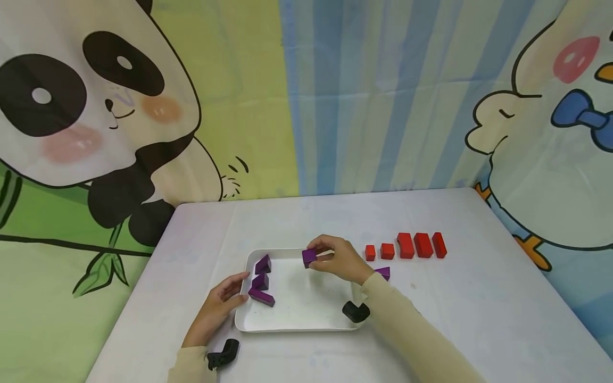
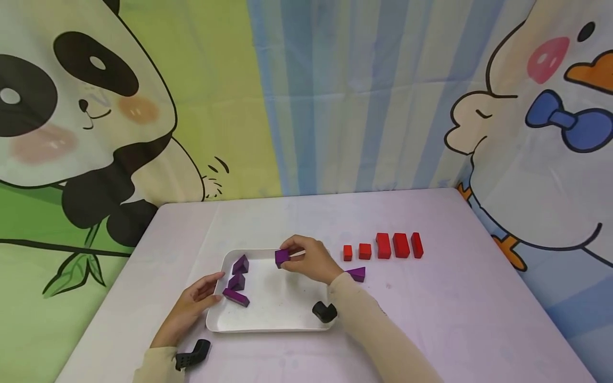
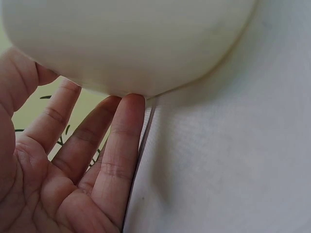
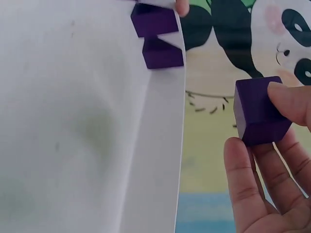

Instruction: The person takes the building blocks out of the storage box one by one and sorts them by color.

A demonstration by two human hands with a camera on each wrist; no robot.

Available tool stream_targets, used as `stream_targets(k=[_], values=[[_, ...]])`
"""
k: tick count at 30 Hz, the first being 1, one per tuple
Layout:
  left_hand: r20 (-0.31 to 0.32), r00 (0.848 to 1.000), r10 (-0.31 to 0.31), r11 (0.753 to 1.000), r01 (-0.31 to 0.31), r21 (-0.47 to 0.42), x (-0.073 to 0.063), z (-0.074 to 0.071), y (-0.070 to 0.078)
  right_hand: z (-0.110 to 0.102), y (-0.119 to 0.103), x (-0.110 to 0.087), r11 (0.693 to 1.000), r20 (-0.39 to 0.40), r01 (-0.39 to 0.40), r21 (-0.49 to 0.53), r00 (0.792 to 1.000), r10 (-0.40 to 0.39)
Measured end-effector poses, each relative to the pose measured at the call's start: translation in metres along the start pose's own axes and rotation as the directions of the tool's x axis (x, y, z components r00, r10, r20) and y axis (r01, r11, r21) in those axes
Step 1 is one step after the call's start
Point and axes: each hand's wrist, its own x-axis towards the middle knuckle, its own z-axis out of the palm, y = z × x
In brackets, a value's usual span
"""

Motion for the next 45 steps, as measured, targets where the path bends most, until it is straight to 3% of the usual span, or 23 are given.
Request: stream_targets(k=[6, 13, 22, 33, 45], values=[[-0.002, 1.0, -0.004, 1.0, 0.004, 0.009, -0.001, -0.001, 0.002, -0.033, 0.01, -0.021, 1.0, -0.093, 0.029, 0.011, 0.995, -0.028], [-0.014, 1.0, -0.012, 1.0, 0.012, 0.011, -0.001, -0.007, 0.007, -0.063, 0.017, -0.04, 0.999, -0.165, -0.023, -0.034, 0.986, 0.017], [-0.014, 1.0, 0.016, 1.0, -0.016, 0.015, -0.001, -0.009, 0.01, -0.095, 0.031, -0.068, 0.99, -0.225, -0.049, -0.136, 0.974, 0.017], [-0.003, 1.0, 0.003, 1.0, -0.003, 0.028, -0.001, -0.005, 0.009, -0.119, 0.065, -0.101, 0.971, -0.277, -0.16, -0.179, 0.955, 0.106], [0.009, 0.999, -0.033, 0.999, 0.032, 0.035, 0.0, 0.001, 0.005, -0.13, 0.091, -0.118, 0.915, -0.285, -0.333, -0.228, 0.921, 0.264]])
